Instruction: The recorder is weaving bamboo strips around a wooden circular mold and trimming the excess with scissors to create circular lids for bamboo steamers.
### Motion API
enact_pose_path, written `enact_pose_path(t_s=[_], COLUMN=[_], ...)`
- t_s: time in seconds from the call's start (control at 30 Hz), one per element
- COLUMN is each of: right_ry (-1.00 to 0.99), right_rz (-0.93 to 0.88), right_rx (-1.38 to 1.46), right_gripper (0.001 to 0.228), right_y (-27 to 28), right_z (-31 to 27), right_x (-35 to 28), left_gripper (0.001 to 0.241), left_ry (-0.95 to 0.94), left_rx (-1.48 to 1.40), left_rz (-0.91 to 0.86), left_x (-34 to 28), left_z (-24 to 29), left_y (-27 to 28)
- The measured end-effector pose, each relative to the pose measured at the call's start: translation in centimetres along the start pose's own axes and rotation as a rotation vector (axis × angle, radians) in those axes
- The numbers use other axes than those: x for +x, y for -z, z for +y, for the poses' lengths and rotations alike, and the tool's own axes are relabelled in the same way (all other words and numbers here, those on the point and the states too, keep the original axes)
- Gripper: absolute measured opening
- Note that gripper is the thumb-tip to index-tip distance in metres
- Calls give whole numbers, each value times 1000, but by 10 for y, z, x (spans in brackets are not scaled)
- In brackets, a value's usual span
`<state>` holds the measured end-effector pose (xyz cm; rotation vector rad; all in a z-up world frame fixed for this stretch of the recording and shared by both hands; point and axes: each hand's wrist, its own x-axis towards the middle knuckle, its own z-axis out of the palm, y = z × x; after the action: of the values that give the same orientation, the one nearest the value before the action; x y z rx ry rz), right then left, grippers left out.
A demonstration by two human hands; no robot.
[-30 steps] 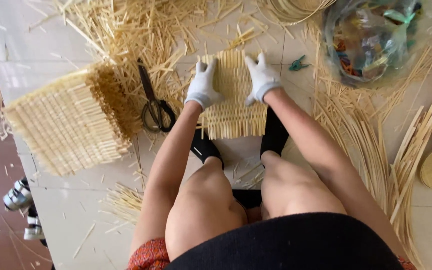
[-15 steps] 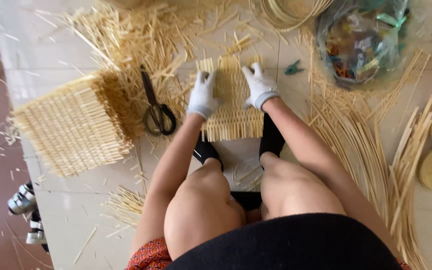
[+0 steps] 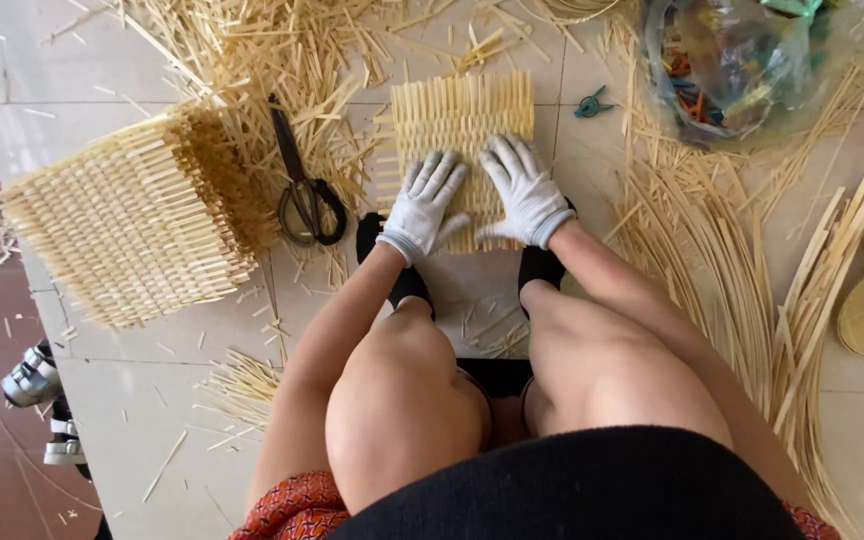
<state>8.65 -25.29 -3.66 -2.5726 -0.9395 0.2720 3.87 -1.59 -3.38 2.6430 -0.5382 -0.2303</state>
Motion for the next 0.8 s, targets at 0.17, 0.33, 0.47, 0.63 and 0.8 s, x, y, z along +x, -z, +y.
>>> enact_pose_path(t_s=[0.17, 0.33, 0.47, 0.63, 0.8], right_ry=[-44, 32, -11, -133, 78], right_rz=[-128, 84, -63, -383, 75], right_rx=[-138, -492, -439, -137, 9], right_gripper=[135, 116, 116, 103, 77], right_y=[-10, -60, -9, 60, -41], right_z=[-8, 10, -19, -30, 35], right_x=[2, -10, 10, 70, 121], left_gripper=[97, 85, 83, 84, 85], left_ry=[-44, -123, -156, -124, -90], left_rx=[46, 363, 336, 220, 247], left_rz=[-237, -75, -11, -53, -141], left_x=[10, -8, -9, -8, 2], left_z=[17, -8, -14, -11, -11], left_y=[28, -45, -54, -50, -42])
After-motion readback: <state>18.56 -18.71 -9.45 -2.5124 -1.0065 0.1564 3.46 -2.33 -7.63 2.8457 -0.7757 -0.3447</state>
